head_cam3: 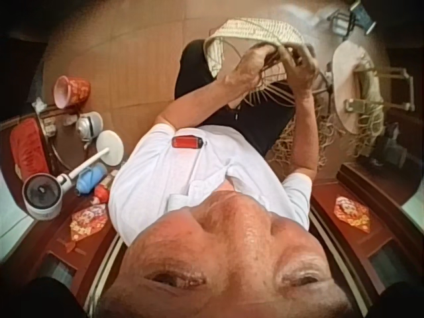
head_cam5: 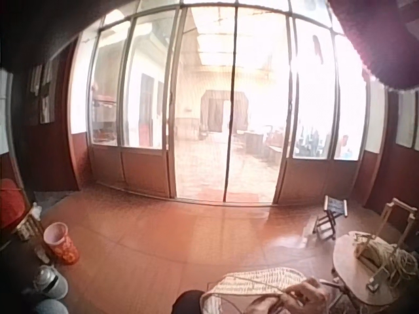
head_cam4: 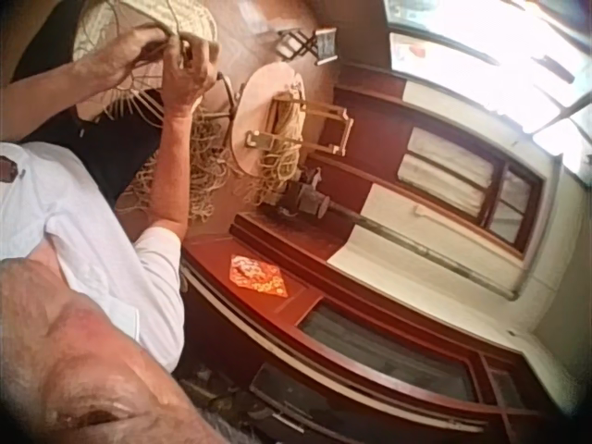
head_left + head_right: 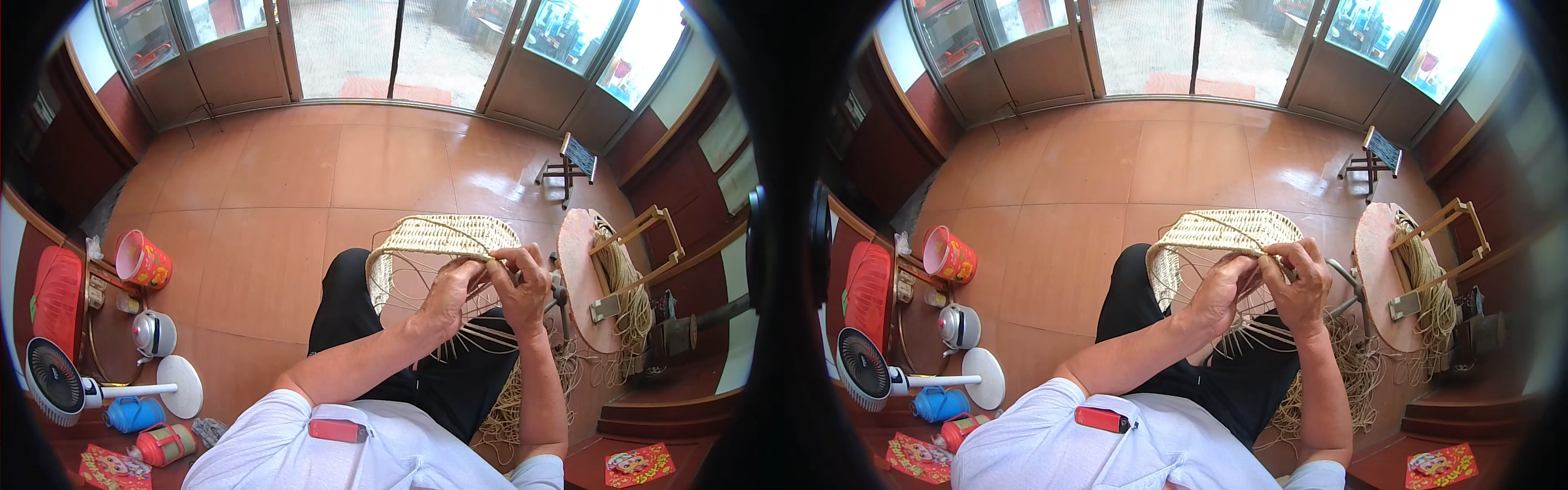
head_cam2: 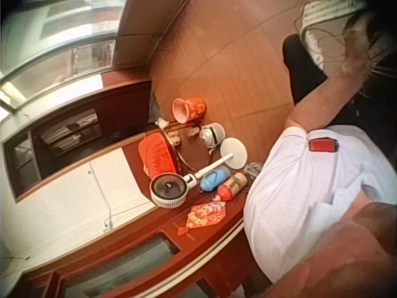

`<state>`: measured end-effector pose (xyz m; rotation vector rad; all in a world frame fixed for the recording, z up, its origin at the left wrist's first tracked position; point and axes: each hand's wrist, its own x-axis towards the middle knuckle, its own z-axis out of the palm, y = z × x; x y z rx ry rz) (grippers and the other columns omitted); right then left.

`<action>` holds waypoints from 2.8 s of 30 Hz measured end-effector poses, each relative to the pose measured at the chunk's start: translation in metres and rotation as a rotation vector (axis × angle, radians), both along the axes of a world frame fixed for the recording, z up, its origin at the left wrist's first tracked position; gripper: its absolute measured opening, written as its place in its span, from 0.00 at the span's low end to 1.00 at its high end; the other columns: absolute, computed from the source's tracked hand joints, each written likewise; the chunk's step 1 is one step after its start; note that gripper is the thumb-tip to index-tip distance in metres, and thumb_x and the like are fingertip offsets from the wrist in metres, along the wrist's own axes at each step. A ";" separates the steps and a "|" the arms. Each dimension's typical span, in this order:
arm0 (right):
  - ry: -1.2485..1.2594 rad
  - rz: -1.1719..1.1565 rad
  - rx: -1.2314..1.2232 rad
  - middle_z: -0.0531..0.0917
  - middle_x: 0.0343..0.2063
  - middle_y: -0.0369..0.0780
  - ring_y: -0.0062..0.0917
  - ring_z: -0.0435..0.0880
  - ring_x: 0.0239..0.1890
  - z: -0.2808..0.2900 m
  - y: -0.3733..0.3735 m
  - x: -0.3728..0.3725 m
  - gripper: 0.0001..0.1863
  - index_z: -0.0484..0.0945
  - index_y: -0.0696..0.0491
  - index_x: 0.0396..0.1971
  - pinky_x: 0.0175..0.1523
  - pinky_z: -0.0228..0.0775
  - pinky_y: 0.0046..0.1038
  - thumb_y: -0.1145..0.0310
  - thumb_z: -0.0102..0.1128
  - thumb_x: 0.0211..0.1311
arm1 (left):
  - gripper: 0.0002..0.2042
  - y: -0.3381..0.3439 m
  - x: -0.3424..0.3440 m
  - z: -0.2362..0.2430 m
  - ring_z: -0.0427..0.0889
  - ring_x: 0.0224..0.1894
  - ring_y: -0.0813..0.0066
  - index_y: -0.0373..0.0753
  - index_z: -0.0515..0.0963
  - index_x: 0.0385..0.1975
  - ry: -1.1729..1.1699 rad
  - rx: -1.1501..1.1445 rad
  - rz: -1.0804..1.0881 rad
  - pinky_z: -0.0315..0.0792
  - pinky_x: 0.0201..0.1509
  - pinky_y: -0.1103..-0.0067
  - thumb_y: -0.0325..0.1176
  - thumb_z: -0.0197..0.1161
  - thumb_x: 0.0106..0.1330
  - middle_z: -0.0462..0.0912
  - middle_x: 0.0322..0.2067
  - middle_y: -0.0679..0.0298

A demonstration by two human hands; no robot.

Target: Weaving a basket using straw or fiber material.

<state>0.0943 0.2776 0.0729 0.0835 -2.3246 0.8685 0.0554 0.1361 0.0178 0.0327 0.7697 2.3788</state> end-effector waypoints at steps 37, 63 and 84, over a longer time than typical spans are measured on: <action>-0.005 0.060 -0.025 0.84 0.32 0.37 0.24 0.83 0.32 -0.004 0.010 -0.009 0.07 0.91 0.52 0.43 0.39 0.78 0.30 0.74 0.76 0.65 | 0.16 -0.021 0.000 -0.004 0.91 0.47 0.64 0.37 0.82 0.54 1.246 -0.739 0.675 0.85 0.50 0.70 0.13 0.68 0.70 0.90 0.49 0.57; 0.017 0.067 -0.009 0.85 0.35 0.39 0.26 0.85 0.33 -0.004 0.007 -0.004 0.08 0.91 0.53 0.42 0.41 0.81 0.31 0.73 0.80 0.64 | 0.10 -0.024 -0.008 0.000 0.92 0.34 0.65 0.38 0.79 0.55 1.291 -0.849 0.633 0.83 0.35 0.71 0.29 0.69 0.81 0.91 0.41 0.55; 0.031 0.019 0.032 0.85 0.36 0.41 0.39 0.86 0.41 -0.020 0.014 -0.019 0.06 0.88 0.52 0.39 0.47 0.79 0.41 0.68 0.77 0.69 | 0.07 -0.025 -0.024 -0.018 0.92 0.28 0.59 0.39 0.76 0.51 1.512 -1.063 0.523 0.82 0.29 0.67 0.30 0.66 0.82 0.88 0.29 0.56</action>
